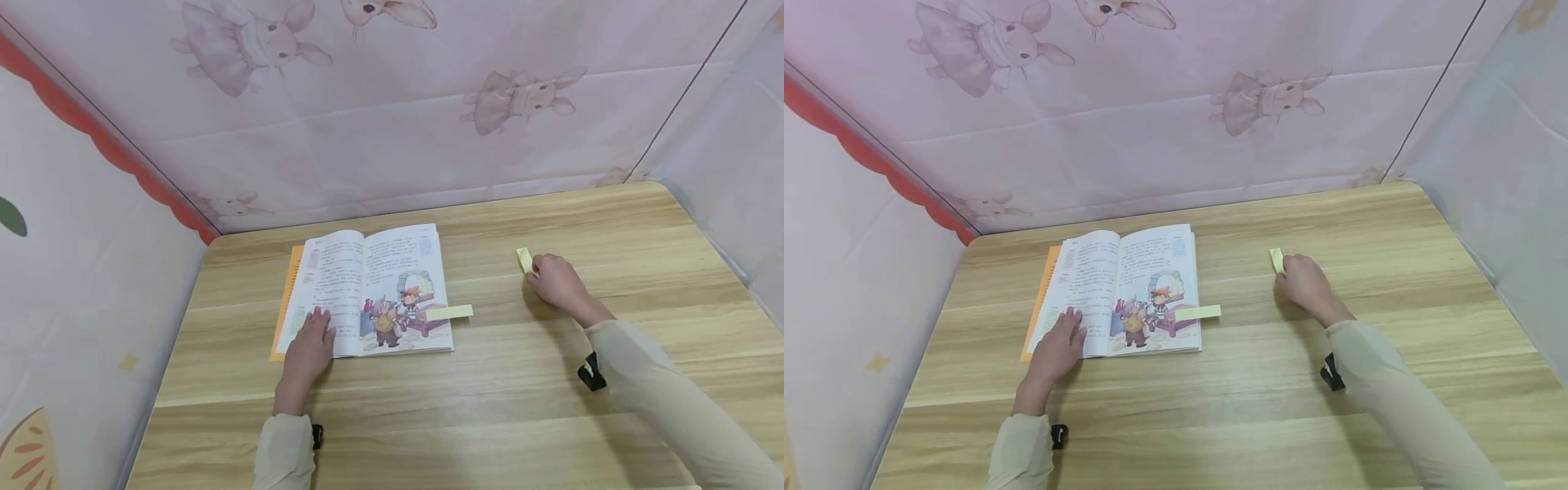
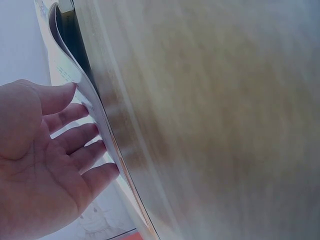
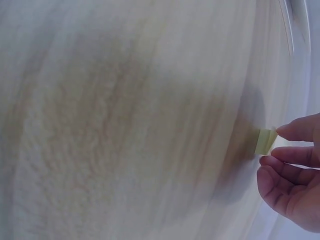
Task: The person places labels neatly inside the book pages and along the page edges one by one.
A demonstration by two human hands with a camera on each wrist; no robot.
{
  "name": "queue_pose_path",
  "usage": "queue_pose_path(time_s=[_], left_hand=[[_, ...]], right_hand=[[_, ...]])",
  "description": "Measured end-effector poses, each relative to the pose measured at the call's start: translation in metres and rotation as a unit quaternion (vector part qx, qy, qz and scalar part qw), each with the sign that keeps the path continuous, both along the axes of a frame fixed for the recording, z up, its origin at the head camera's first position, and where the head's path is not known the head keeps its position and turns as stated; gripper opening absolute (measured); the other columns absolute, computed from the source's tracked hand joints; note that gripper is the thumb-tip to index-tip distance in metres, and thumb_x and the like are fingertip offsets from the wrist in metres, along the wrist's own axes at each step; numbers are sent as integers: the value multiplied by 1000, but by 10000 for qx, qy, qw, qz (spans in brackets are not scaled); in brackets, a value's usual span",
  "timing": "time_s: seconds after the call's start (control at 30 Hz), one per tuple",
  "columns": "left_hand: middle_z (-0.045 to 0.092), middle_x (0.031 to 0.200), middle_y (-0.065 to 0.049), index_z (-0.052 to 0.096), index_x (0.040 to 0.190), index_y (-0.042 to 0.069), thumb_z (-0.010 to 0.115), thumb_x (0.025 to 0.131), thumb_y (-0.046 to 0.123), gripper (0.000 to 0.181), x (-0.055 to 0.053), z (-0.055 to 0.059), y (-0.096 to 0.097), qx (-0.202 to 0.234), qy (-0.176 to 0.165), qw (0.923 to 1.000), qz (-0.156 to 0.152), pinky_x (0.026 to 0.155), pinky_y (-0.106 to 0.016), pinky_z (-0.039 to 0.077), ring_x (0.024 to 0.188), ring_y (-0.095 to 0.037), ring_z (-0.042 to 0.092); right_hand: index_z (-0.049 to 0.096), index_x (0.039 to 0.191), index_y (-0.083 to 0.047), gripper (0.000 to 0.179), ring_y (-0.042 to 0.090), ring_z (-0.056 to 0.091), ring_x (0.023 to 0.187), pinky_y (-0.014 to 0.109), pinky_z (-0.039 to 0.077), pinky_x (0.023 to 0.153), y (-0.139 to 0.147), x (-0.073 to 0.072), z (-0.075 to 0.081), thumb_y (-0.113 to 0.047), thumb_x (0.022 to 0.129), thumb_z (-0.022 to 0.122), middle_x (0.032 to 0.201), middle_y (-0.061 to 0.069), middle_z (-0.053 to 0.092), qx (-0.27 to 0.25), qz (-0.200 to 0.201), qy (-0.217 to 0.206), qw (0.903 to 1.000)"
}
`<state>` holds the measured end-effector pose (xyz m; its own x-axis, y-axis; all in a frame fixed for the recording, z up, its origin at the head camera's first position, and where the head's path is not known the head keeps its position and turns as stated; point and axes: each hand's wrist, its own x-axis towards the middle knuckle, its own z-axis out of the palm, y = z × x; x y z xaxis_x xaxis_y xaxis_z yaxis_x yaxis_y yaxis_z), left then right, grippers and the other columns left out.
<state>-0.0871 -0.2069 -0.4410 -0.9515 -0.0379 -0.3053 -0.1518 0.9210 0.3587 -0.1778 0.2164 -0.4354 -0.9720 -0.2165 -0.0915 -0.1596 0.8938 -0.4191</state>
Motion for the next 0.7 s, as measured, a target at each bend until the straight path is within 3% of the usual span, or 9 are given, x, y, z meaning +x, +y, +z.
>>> queue_pose_path(time_s=[0.7], left_hand=[[18, 148, -17, 30, 141, 0, 36, 99, 21, 47, 0, -1, 0, -22, -10, 10000, -14, 107, -52, 17, 136, -33, 12]], right_hand=[[58, 76, 7, 13, 22, 47, 59, 32, 39, 54, 3, -2, 6, -3, 83, 59, 65, 9, 53, -354, 94, -261, 9990]])
